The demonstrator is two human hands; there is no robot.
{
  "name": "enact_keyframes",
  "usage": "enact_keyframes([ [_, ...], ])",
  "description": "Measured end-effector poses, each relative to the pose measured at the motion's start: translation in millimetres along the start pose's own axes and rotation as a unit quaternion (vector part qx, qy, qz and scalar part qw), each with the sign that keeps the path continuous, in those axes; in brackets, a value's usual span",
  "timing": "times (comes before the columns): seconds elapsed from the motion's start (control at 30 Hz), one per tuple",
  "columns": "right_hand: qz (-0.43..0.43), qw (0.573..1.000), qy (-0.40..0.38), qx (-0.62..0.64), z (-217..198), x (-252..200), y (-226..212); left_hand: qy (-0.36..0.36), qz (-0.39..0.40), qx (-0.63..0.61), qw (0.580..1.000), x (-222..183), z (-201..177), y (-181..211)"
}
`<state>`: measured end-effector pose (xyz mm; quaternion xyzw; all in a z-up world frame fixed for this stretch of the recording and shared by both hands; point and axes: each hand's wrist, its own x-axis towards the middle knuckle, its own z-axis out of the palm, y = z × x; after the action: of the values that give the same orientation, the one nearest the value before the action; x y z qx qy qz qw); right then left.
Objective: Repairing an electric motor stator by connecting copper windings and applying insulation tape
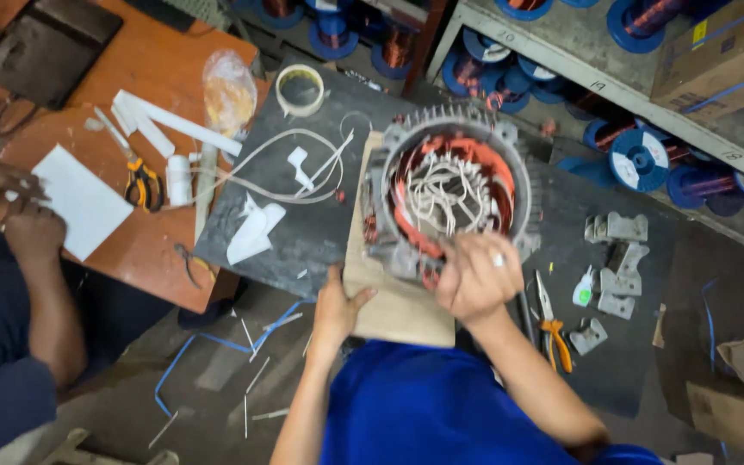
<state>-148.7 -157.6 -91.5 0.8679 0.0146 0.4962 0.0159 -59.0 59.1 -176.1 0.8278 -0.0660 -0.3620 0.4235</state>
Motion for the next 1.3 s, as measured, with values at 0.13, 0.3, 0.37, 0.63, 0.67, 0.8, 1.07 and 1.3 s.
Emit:
enact_keyframes([
  [0.13, 0.008, 1.000, -0.015, 0.012, -8.8, 26.8, -4.9, 0.025, 0.053, 0.016, 0.998, 0.8, 8.4, -21.0],
  [0.3, 0.131, 0.958, -0.246, 0.074, -37.4, 56.2, -4.1, 0.046, 0.065, 0.064, 0.995, 11.6, 22.1, -42.9],
  [0.37, 0.179, 0.924, -0.332, 0.065, -46.8, 111.7, -34.4, 0.055, 0.057, 0.083, 0.993, 8.0, 26.0, -43.8],
  [0.63, 0.153, 0.894, -0.415, -0.066, -4.7, 100.0, -76.0, 0.174, 0.057, 0.218, 0.959, -2.2, 57.7, -38.5],
  [0.67, 0.145, 0.905, -0.389, -0.097, 1.3, 86.4, -72.5, 0.205, 0.078, 0.242, 0.945, 1.4, 62.2, -42.9],
  [0.8, 0.131, 0.916, -0.368, -0.097, 4.5, 72.8, -56.7, 0.239, 0.118, 0.255, 0.929, 12.5, 66.3, -51.8],
  [1.07, 0.106, 0.911, -0.391, -0.076, -20.8, 69.8, -59.5, 0.253, 0.134, 0.254, 0.924, 21.2, 75.1, -67.0],
  [1.3, 0.009, 0.933, -0.356, -0.054, -65.6, 57.7, -63.2, 0.258, 0.141, 0.247, 0.923, 21.9, 75.4, -68.7],
])
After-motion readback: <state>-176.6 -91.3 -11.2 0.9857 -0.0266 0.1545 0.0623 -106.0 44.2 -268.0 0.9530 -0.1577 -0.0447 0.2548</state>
